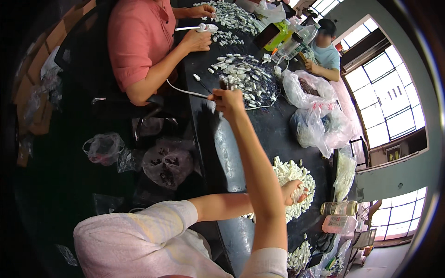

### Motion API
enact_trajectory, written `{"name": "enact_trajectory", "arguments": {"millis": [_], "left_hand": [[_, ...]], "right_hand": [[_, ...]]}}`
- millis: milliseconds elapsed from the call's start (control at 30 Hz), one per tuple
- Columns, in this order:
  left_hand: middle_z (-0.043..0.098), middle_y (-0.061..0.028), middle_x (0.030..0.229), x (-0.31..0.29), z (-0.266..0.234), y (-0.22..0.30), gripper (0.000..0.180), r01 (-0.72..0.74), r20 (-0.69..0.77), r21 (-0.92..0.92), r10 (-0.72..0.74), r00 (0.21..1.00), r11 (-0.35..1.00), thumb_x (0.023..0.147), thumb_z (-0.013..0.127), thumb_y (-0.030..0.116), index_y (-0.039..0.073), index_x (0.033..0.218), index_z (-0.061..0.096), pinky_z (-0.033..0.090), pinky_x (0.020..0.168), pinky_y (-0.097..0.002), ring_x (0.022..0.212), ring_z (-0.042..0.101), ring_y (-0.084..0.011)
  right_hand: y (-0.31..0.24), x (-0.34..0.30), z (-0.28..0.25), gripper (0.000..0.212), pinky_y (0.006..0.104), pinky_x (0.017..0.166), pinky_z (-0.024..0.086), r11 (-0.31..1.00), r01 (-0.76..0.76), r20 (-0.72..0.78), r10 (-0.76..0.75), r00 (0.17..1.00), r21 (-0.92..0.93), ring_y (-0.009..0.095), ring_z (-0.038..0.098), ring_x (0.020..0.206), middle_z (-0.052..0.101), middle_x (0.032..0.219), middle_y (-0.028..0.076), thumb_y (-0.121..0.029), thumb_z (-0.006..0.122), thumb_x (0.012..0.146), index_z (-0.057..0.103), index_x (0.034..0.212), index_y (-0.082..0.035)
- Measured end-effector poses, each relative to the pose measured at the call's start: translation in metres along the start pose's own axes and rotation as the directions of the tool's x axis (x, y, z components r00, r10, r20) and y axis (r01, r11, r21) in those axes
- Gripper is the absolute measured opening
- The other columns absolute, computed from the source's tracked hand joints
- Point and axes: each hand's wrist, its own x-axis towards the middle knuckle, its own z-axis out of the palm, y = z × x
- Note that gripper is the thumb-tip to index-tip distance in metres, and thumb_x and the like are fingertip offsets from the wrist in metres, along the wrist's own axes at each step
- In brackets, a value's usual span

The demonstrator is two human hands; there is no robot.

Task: The person assembles white plastic components onto wire leads by hand at a work table.

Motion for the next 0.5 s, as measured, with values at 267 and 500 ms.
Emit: {"name": "enact_trajectory", "arguments": {"millis": [267,500], "left_hand": [[0.049,-0.0075,0.100,-0.055,0.045,0.009,0.019,-0.119,0.137,0.183,0.095,0.986,0.976,0.087,0.043,0.010,0.004,0.105,0.044,0.041,0.088,-0.0317,0.097,0.048,-0.0161],[0.054,-0.0217,0.085,-0.019,0.031,0.007,0.030,-0.025,-0.040,-0.242,0.016,0.999,0.970,0.077,0.038,0.019,-0.005,0.092,0.048,0.035,0.088,-0.0605,0.086,0.054,-0.0395]], "right_hand": [[-0.039,-0.197,-0.107,0.031,0.0179,0.033,0.019,0.955,0.260,-0.281,-0.291,0.915,-0.141,0.002,0.029,0.037,0.047,0.056,0.002,-0.005,0.055,0.078,0.050,0.108,0.000],[0.066,-0.366,-0.224,0.020,0.0171,0.030,0.016,0.871,0.491,-0.756,-0.330,0.566,-0.013,0.003,0.026,0.033,0.048,0.057,0.004,-0.006,0.054,0.080,0.049,0.098,-0.001]]}}
